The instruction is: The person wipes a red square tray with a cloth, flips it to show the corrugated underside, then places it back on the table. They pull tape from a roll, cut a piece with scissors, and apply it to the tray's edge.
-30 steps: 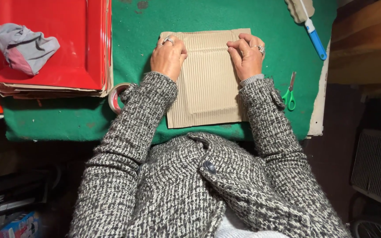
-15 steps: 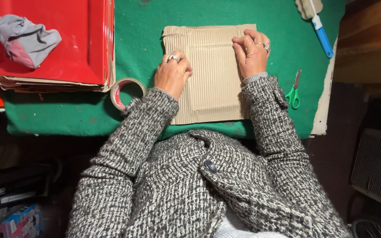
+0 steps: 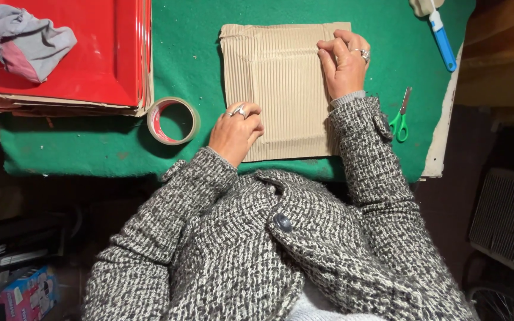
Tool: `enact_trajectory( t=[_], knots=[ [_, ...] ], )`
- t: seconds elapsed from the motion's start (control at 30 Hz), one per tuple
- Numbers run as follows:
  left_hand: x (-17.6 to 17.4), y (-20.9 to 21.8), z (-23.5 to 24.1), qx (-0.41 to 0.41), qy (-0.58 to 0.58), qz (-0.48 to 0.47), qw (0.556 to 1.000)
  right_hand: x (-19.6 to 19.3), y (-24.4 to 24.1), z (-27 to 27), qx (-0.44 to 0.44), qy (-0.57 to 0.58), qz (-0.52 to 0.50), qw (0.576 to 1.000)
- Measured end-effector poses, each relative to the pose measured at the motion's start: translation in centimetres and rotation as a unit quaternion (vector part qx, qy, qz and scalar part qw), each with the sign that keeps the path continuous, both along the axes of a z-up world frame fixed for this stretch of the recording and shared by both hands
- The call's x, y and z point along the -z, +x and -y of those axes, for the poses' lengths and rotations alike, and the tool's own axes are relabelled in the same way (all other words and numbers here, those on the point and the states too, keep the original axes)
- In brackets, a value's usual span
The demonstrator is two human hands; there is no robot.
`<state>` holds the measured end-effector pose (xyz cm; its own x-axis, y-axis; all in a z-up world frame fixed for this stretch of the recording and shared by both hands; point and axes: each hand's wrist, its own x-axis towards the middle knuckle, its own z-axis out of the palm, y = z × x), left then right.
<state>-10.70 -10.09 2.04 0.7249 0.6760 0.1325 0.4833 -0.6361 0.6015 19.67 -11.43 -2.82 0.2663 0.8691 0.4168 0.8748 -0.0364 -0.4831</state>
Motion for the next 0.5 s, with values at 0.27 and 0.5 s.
enact_trajectory(
  t=[0.27, 0.5],
  knots=[
    [0.3, -0.8, 0.6, 0.020, -0.015, 0.030, 0.999, -0.8, -0.3, 0.1, -0.051, 0.025, 0.140, 0.989],
    [0.8, -0.4, 1.1, -0.009, 0.015, -0.004, 1.000, -5.2, -3.2, 3.5, -0.182, -0.048, 0.115, 0.975]
  ],
)
